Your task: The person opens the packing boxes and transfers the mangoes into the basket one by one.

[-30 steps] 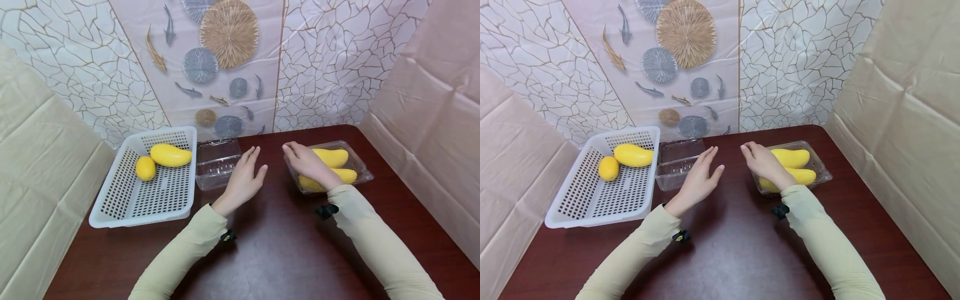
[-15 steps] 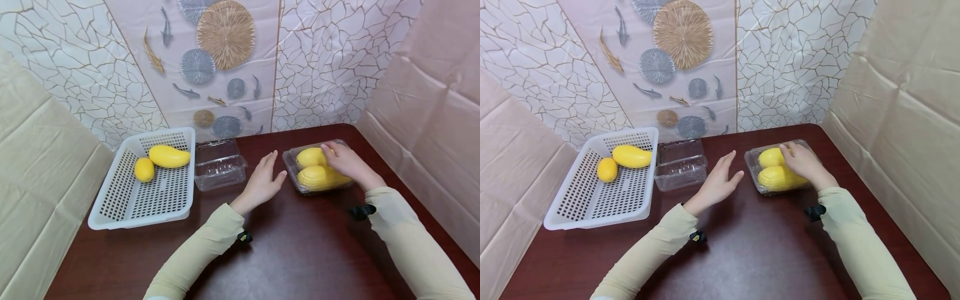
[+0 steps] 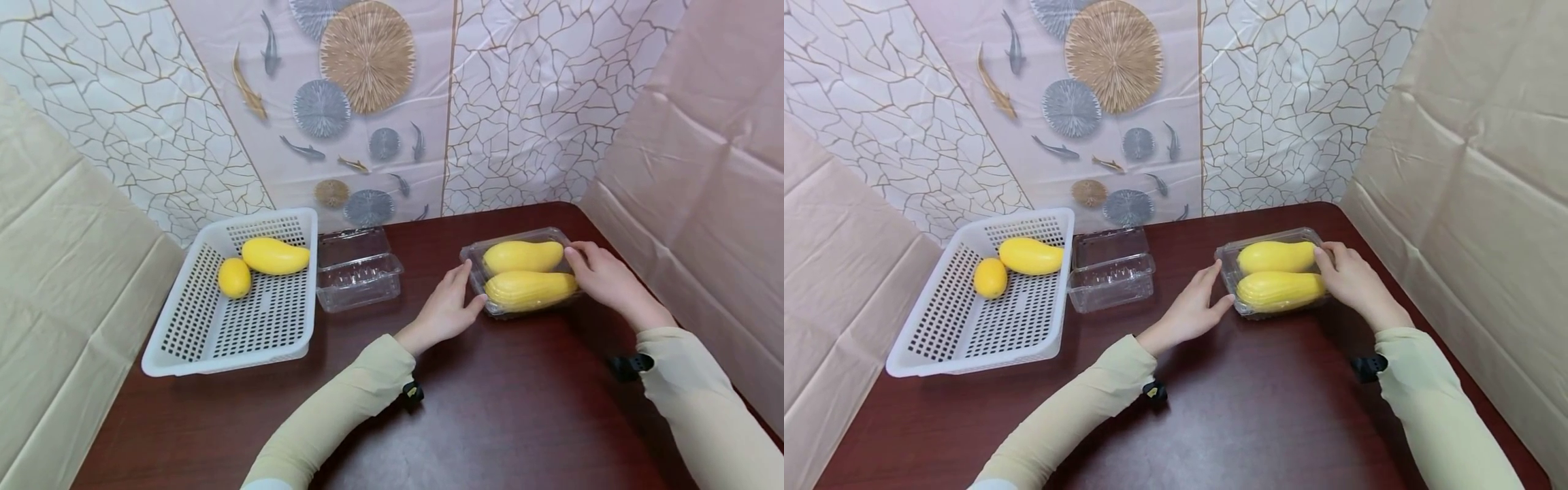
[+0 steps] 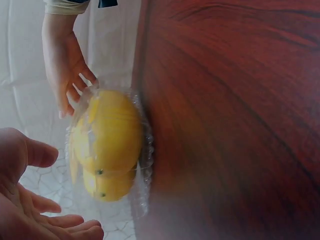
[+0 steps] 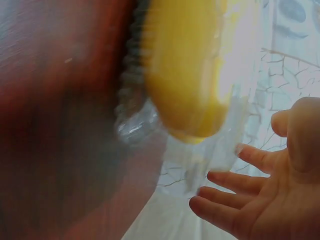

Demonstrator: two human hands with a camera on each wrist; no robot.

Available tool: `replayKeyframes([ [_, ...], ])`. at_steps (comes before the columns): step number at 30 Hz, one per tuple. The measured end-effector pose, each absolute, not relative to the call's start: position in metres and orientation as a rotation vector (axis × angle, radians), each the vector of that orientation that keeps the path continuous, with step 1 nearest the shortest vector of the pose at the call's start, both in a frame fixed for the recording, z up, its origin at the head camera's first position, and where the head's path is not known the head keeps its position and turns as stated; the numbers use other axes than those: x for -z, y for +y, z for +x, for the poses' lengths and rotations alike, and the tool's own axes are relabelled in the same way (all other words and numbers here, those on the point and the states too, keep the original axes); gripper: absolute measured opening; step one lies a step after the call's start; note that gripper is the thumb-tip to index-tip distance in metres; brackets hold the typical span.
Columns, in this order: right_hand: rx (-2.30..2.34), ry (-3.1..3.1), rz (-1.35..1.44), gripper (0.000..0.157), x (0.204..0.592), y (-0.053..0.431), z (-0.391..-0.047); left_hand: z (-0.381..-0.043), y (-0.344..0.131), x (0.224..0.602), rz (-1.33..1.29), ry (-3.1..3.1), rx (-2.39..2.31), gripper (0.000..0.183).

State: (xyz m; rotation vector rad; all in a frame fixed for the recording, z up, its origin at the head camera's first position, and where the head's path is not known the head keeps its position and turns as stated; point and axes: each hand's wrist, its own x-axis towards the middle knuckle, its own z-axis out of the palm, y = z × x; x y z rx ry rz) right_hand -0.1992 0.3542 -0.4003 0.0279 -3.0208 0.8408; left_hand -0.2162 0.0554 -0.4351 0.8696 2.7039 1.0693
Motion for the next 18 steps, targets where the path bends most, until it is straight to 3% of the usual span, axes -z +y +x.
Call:
replayKeyframes([
  [18, -0.980, -3.039, 0.012, 0.081, 0.416, 0.357, -0.189, -0.215, 0.061, 0.447, 0.856, 2.675, -1.020, 0.075],
])
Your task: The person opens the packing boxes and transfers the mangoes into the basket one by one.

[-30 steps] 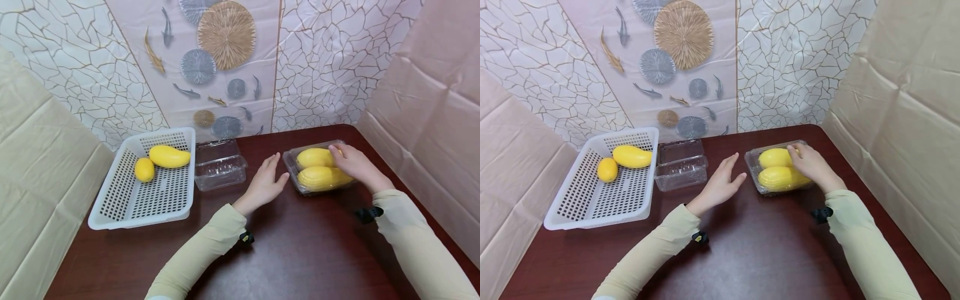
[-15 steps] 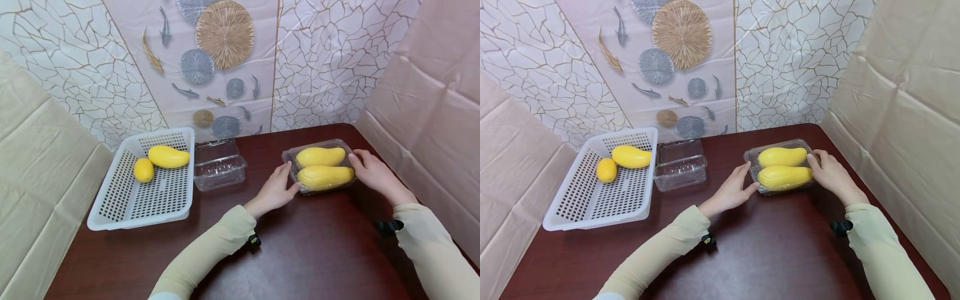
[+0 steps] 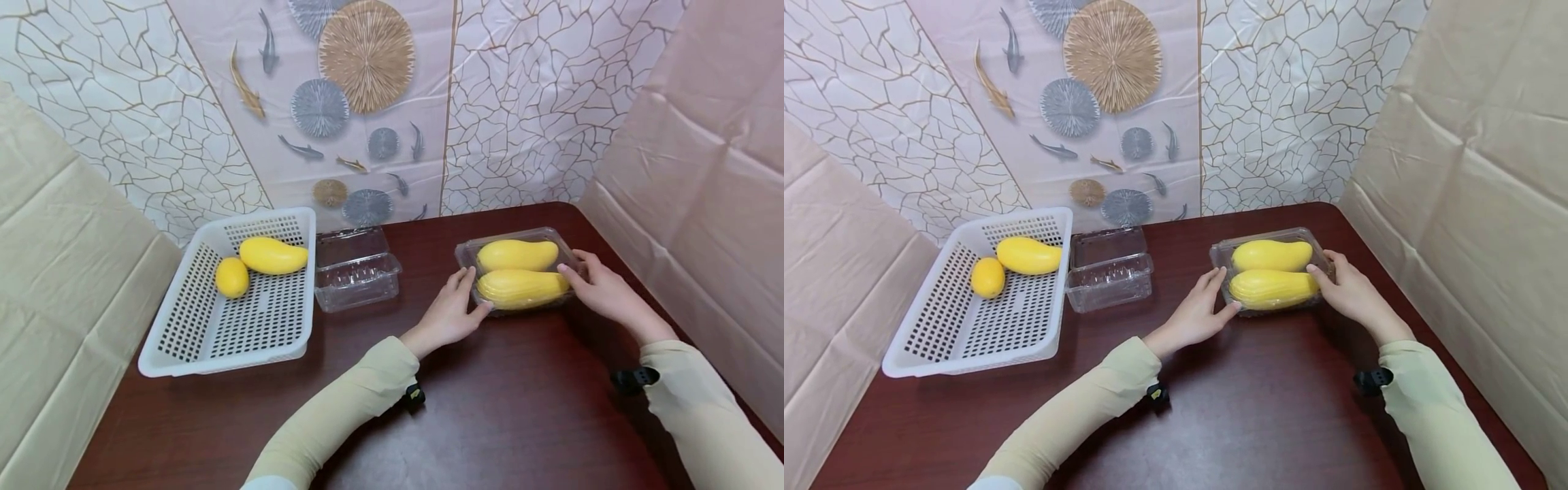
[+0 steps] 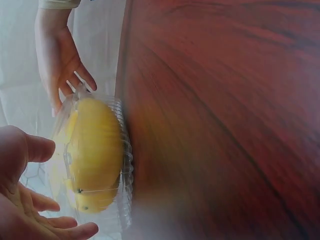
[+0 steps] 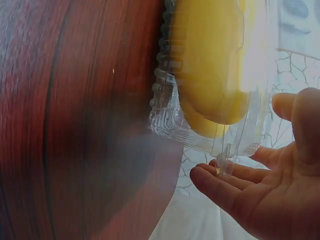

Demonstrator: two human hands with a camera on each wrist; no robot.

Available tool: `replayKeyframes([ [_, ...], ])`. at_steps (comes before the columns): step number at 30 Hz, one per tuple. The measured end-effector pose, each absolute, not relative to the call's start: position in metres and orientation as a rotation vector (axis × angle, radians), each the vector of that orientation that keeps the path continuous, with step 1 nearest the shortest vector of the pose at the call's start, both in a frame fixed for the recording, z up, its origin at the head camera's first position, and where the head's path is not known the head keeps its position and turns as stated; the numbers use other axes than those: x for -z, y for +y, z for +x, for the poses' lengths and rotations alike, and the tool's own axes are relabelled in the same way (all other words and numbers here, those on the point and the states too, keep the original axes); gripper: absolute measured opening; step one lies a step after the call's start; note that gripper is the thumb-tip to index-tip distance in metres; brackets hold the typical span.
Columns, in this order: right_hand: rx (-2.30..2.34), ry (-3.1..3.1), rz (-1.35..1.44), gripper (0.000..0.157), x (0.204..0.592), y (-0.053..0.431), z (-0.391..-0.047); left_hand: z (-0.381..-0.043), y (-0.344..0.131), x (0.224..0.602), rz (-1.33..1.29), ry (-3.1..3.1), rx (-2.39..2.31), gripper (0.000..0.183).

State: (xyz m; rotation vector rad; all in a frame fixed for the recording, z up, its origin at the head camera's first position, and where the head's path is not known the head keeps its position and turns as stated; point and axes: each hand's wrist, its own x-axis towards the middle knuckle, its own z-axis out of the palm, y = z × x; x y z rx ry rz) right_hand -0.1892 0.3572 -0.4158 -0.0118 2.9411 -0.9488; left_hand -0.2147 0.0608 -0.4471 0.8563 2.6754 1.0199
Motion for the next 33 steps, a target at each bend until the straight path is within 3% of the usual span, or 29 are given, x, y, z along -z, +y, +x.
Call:
replayKeyframes([
  [18, 0.898, 2.940, -0.141, 0.089, 0.422, 0.309, -0.199, -0.226, 0.013, 0.455, 0.792, 2.698, -1.103, 0.086],
  [33, 0.923, 2.922, -0.135, 0.091, 0.425, 0.296, -0.202, -0.223, 0.008, 0.463, 0.597, 2.623, -1.378, 0.092],
])
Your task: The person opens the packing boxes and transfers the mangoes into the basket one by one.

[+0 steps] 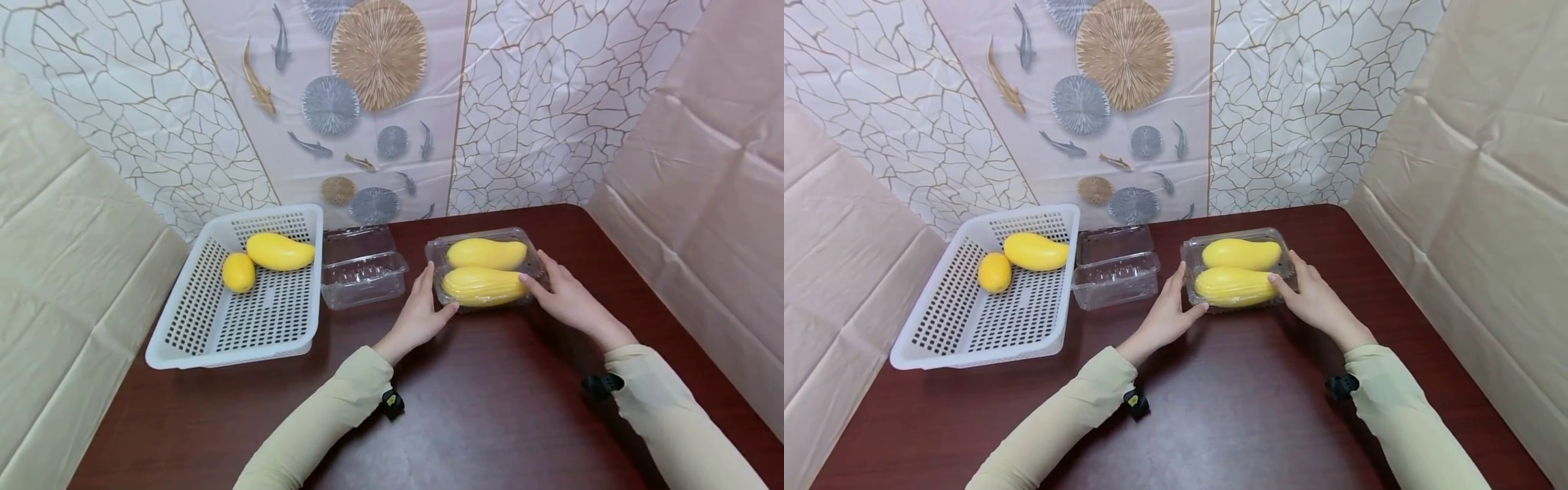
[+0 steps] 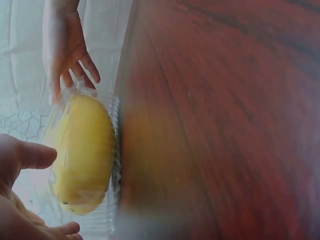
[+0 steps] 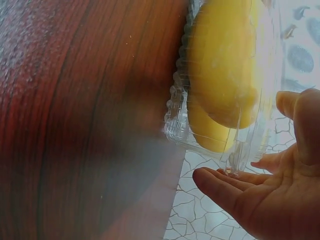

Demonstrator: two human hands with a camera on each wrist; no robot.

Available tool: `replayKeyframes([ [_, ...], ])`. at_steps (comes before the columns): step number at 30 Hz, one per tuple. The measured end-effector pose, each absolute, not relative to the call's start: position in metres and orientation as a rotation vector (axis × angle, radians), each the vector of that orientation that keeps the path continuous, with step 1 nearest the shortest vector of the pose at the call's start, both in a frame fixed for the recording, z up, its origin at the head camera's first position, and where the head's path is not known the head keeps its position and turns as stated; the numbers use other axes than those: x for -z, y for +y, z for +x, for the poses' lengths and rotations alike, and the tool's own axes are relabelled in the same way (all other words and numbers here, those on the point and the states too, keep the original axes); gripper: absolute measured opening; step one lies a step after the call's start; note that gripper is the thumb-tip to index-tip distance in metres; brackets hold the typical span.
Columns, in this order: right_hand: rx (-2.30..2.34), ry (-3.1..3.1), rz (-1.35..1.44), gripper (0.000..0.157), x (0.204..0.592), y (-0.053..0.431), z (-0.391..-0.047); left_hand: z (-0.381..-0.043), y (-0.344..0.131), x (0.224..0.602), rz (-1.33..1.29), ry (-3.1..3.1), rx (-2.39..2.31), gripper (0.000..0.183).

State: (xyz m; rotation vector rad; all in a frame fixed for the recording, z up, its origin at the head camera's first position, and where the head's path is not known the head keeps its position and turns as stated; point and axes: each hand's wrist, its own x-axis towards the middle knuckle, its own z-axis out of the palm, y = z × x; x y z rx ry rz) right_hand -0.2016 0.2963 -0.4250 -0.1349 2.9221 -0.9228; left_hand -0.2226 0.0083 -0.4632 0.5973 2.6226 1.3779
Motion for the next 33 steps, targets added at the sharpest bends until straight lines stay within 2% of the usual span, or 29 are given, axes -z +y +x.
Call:
replayKeyframes([
  [6, 0.930, 2.922, -0.135, 0.091, 0.426, 0.297, -0.202, -0.225, 0.007, 0.471, 0.450, 2.474, -1.475, 0.096],
  [15, 0.937, 2.924, -0.127, 0.091, 0.428, 0.297, -0.202, -0.225, 0.010, 0.477, 0.372, 2.377, -1.567, 0.082],
  [33, 0.967, 2.957, -0.123, 0.090, 0.429, 0.295, -0.199, -0.220, 0.020, 0.480, 0.293, 2.247, -1.783, 0.076],
])
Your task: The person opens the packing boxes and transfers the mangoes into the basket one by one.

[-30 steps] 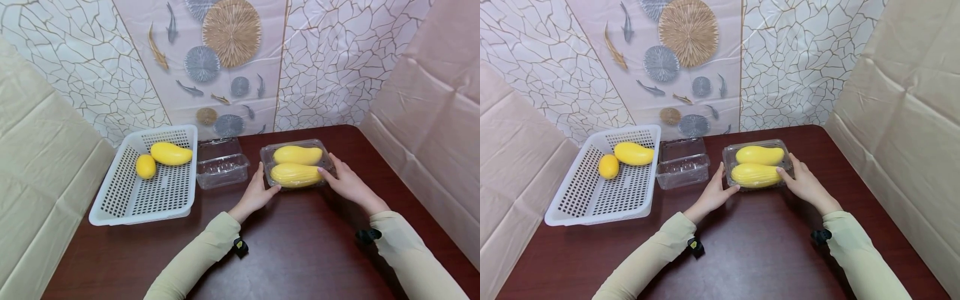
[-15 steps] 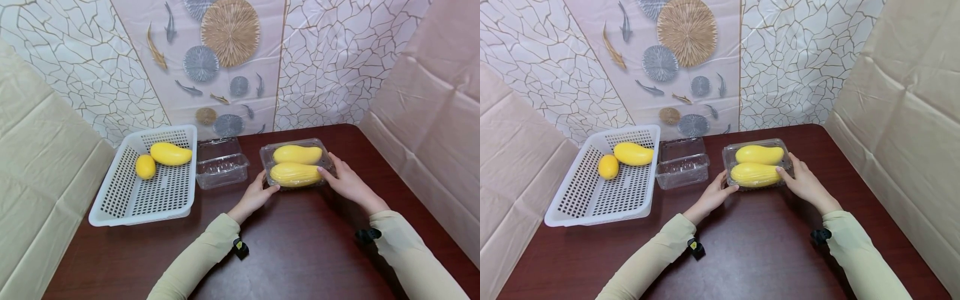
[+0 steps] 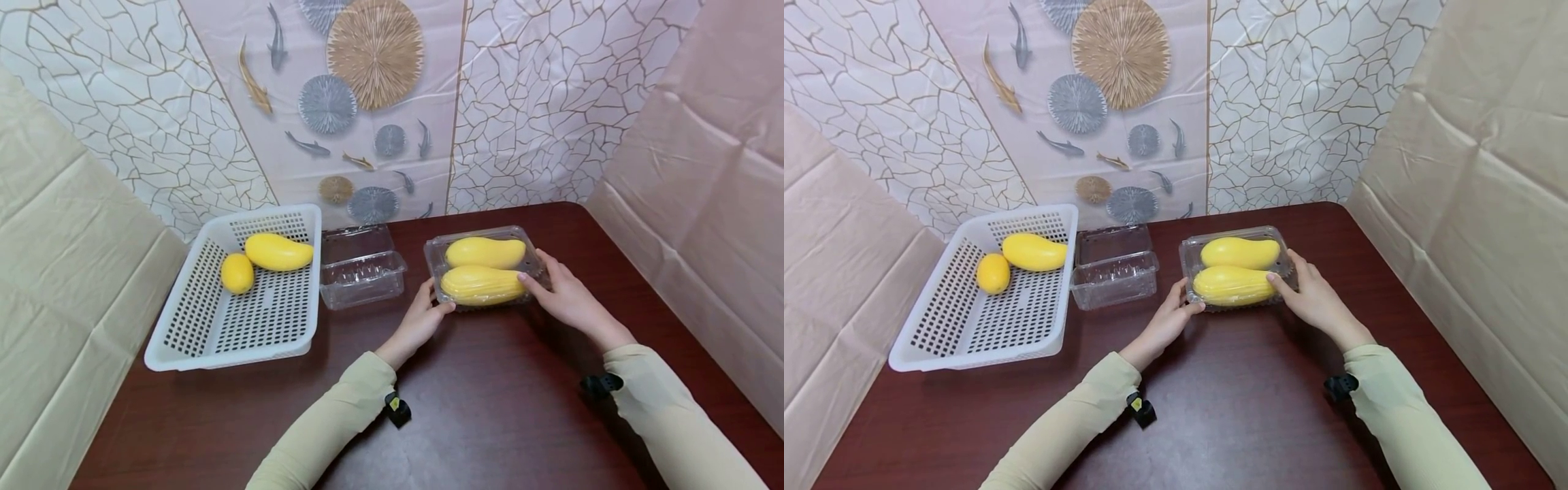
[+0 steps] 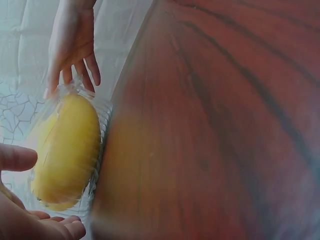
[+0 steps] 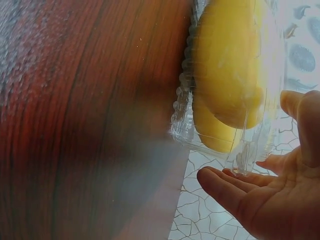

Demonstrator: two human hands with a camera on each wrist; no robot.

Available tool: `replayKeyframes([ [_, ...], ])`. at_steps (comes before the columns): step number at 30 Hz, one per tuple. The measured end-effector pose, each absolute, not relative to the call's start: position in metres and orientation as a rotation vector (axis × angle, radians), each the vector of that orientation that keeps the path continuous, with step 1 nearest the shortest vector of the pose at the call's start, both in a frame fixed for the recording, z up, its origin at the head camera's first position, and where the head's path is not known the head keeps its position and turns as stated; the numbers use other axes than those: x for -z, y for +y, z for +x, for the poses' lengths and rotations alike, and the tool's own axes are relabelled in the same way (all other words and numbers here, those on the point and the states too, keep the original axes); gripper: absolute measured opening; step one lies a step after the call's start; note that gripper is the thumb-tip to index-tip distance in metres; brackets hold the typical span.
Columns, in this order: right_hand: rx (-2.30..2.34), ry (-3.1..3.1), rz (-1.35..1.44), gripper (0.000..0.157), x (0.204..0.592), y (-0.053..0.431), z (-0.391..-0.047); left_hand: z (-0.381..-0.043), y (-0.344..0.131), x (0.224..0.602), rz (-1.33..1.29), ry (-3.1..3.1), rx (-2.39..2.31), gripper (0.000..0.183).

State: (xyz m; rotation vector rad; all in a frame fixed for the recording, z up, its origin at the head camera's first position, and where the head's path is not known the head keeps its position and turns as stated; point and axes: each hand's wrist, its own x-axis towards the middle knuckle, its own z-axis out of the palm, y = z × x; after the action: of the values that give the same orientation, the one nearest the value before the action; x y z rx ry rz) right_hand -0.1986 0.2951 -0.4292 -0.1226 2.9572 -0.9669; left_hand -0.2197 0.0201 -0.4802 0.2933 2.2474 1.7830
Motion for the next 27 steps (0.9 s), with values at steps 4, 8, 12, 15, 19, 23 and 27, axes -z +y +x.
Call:
replayKeyframes([
  [4, 0.971, 2.977, -0.139, 0.088, 0.4295, 0.2948, -0.1982, -0.2178, 0.0211, 0.4794, 0.283, 2.232, -1.810, 0.077],
  [8, 0.977, 2.994, -0.152, 0.086, 0.4301, 0.2949, -0.1982, -0.2174, 0.0225, 0.4797, 0.269, 2.220, -1.825, 0.076],
  [12, 0.971, 2.993, -0.144, 0.086, 0.4299, 0.2945, -0.1980, -0.2169, 0.0236, 0.4806, 0.256, 2.192, -1.841, 0.076],
  [15, 0.961, 2.989, -0.137, 0.087, 0.4292, 0.2943, -0.1974, -0.2167, 0.0239, 0.4800, 0.257, 2.188, -1.826, 0.076],
  [19, 0.964, 2.981, -0.128, 0.088, 0.4285, 0.2939, -0.1969, -0.2165, 0.0233, 0.4788, 0.261, 2.193, -1.778, 0.077],
  [23, 0.965, 2.978, -0.123, 0.089, 0.4287, 0.2938, -0.1972, -0.2166, 0.0222, 0.4788, 0.272, 2.189, -1.762, 0.074],
  [27, 0.953, 2.975, -0.127, 0.090, 0.4294, 0.2953, -0.1979, -0.2167, 0.0217, 0.4813, 0.283, 2.181, -1.771, 0.068],
])
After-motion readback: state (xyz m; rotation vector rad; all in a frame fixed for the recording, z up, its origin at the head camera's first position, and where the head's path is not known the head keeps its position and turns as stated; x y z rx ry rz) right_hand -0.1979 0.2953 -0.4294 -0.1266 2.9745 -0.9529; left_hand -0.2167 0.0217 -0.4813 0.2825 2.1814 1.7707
